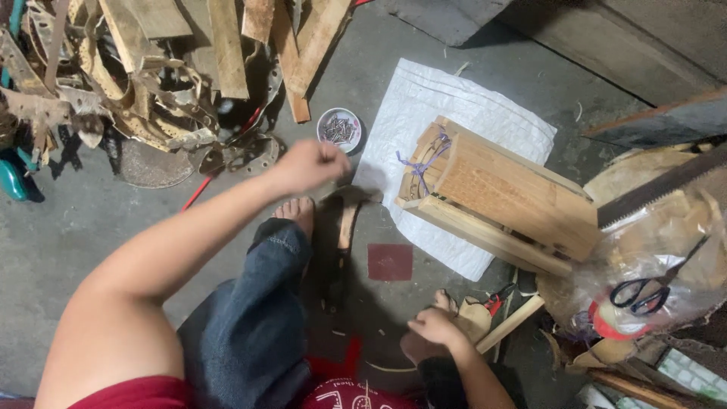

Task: The person assembles a traditional wooden drum shell by placing wooden slats together, binding them with wire, and then fits a round wooden panel and animal hide head over the frame, pressing and checking its alignment with their hands.

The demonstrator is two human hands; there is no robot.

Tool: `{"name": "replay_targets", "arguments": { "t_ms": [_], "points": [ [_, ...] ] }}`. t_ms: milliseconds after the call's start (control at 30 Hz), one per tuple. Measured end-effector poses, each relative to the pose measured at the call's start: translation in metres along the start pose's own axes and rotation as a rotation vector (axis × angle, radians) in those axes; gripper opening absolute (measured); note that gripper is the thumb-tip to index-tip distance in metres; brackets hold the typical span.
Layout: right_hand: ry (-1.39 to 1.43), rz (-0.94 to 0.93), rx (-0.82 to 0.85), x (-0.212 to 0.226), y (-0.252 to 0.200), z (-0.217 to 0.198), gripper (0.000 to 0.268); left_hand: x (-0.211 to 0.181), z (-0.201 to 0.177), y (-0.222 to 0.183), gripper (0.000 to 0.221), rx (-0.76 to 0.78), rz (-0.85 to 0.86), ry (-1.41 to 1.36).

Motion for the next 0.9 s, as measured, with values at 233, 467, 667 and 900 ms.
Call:
{"name": "replay_targets", "arguments": {
  "t_ms": [233,467,667,900],
  "points": [
    [0.069,-0.446,-0.202,0.135,-0.131,-0.072,0.024,-0.027,0.058,-0.069,0.019,0.488,0.087,0.085],
    [0.278,-0.768,-0.958,0.180,-0.222,-0.113,0.029,-0.032,0.079,-0.096,0.014,0.610,0.317,0.049],
    [0.414,-0.868,-1.072,0.195,-0.229,-0.107,0.015,-0.040,0.073,-0.108,0.012,0.605,0.305,-0.069],
    [0.548,-0.953,-1.149,0.187,-0.234,-0.109,0.019,-0.045,0.084,-0.109,0.012,0.671,0.316,-0.171]
  ]
}}
Point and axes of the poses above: each hand's wrist, its own y-axis towards the middle knuckle, its own z-axis out of the palm, x = y × z, the point moved 3 cm from there along y, towards the middle knuckle, and after that the axes turned 2 degrees about x, right-handed, at the moved point
